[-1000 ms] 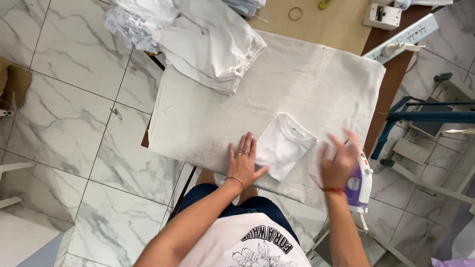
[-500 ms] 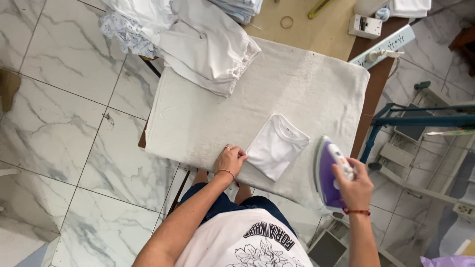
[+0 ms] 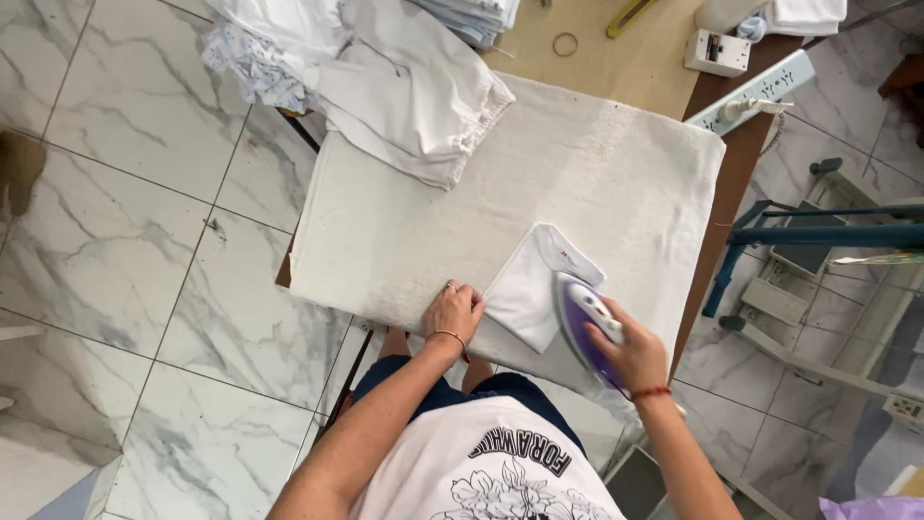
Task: Ironing and folding small white garments on an ironing board
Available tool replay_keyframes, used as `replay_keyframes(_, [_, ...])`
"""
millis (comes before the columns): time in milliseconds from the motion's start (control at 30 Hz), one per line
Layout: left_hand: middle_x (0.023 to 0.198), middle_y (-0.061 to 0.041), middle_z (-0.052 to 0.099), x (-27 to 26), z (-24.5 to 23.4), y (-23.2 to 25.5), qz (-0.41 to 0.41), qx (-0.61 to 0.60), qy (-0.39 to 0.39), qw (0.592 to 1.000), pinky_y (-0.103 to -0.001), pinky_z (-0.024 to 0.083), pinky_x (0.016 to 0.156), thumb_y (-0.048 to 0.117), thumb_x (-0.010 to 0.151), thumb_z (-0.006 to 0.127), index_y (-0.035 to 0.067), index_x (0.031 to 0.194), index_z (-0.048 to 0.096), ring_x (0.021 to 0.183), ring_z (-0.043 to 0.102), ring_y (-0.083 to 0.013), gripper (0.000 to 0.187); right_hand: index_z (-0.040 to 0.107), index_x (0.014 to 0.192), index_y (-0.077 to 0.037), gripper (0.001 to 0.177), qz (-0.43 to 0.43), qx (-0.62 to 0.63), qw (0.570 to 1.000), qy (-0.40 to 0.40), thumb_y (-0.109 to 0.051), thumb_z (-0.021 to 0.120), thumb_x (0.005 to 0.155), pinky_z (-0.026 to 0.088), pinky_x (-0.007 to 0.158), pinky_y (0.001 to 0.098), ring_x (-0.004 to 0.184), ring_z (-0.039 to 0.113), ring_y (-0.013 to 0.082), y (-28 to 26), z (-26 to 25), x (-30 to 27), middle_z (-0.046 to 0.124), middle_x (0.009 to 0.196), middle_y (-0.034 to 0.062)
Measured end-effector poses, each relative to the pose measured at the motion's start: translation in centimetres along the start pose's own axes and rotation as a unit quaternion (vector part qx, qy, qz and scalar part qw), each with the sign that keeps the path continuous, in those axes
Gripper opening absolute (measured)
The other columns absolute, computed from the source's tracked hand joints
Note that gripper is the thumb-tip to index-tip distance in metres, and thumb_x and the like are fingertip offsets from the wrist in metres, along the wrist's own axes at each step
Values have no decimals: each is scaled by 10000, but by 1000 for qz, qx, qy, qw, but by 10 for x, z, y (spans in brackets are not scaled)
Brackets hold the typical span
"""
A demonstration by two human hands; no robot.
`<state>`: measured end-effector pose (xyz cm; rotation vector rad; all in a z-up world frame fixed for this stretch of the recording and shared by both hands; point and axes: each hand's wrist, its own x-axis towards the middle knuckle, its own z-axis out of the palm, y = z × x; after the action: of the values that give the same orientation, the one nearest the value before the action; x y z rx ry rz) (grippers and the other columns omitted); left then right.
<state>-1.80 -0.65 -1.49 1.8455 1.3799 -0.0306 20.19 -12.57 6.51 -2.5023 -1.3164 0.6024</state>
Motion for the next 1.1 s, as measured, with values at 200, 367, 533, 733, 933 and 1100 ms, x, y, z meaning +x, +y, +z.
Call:
replay_keyframes(200, [925, -115, 497, 15, 11, 15, 37, 30, 11, 999, -427, 445, 797, 227, 722, 582, 120, 949, 443, 924, 533, -324, 287, 576, 1140, -302, 448, 131, -15, 987, 87, -410, 670, 715, 482, 713, 392, 853, 591, 292, 79, -5, -21, 638, 898, 113])
replay_keyframes(367, [1060, -94, 499, 49, 19, 49, -35, 14, -42, 998, -502, 372, 889, 434, 698, 606, 177, 1120, 378, 1067, 469, -294, 544, 576, 1126, -337, 437, 182, 4, 976, 118, -458, 664, 715, 483, 722, 371, 854, 588, 276, 83, -10, -24, 637, 885, 99])
replay_keyframes(533, [670, -91, 594, 104, 55, 62, 85, -84, -54, 991, -353, 411, 583, 371, 582, 597, 107, 686, 575, 626, 548, -249, 285, 574, 1108, -278, 406, 197, 5, 979, 57, -404, 599, 723, 442, 660, 360, 774, 611, 266, 65, -24, -16, 639, 835, 88])
replay_keyframes(733, [805, 1, 524, 142, 7, 121, 98, -350, -79, 928, -232, 392, 667, 168, 647, 643, 114, 872, 476, 717, 480, -110, 286, 545, 1109, -337, 410, 186, -32, 982, 30, -460, 552, 718, 471, 591, 357, 659, 614, 258, 60, -27, -4, 638, 734, 65])
replay_keyframes(933, [1112, -78, 572, 252, -31, 110, 36, -232, 50, 971, -306, 421, 819, 208, 607, 670, 158, 1239, 330, 984, 568, -226, 720, 523, 1118, -372, 450, 180, -55, 982, 1, -469, 570, 681, 476, 578, 350, 674, 620, 233, 55, -27, 17, 649, 772, 9])
replay_keyframes(1100, [1167, -78, 529, 165, -88, 126, 95, -253, 52, 961, -275, 389, 892, 143, 676, 591, 127, 1198, 410, 1063, 517, -184, 553, 527, 1123, -368, 460, 216, -30, 976, 0, -477, 576, 679, 475, 647, 362, 752, 620, 251, 41, -30, 29, 646, 838, 42])
